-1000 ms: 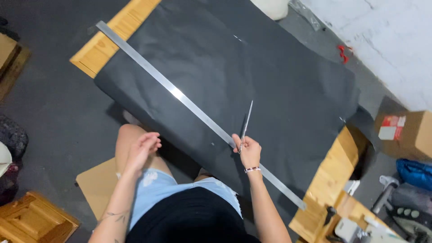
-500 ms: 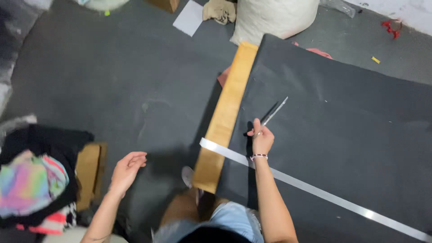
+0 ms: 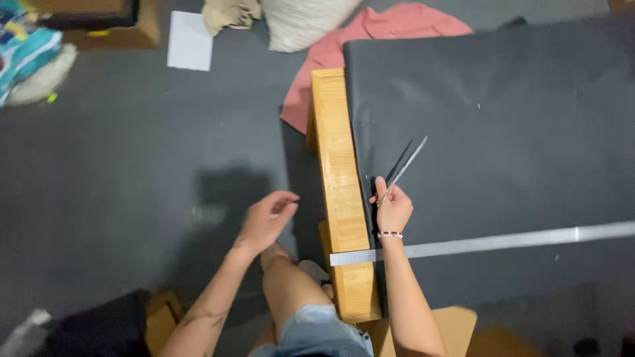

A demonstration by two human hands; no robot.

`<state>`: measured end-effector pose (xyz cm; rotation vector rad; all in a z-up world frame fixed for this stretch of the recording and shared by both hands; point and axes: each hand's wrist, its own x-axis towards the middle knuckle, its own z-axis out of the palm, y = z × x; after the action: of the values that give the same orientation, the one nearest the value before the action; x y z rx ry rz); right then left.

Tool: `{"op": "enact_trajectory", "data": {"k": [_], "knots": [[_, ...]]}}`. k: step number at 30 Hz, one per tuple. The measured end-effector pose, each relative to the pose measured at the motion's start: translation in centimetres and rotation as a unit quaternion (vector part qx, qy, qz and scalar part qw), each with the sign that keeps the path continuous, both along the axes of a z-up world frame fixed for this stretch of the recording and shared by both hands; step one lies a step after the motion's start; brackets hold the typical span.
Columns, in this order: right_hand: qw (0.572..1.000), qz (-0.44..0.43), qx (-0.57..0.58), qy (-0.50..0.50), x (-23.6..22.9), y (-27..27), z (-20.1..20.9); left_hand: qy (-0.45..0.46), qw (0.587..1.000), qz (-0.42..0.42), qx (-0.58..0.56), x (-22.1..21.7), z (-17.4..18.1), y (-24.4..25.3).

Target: The person measures a large piece of black fabric on a wooden table using a metal ruler and a yellow pencil. They then use scissors to cut the fabric along the marked lines, separating a section of the material.

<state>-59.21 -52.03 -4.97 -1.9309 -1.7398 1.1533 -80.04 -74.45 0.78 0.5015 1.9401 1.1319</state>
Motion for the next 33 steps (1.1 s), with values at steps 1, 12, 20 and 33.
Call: {"op": "enact_trajectory", "data": {"k": [1,12,20,33], "knots": [[1.000,0.002,0.002,-0.011,-0.1,0.0,0.1,0.020,0.997,-0.070,0.017,-0.5,0.4,2.1],[0.993,-0.104,-0.050,0.007,-9.7,-7.9,6.9,-0.096,0.957,-0.275,-0.006,-11.3,1.2,4.8],[0.956,-0.147,-0.208,0.148,-17.5,-11.9,2.9,-0.251,0.944,-0.198,-0.082,-22.4,-1.9,10.2],[0.893,-0.377,-0.136,0.206,-28.5,-8.8,0.9,-0.370,0.831,-0.366,-0.196,-23.4,-3.3,27.0]]}}
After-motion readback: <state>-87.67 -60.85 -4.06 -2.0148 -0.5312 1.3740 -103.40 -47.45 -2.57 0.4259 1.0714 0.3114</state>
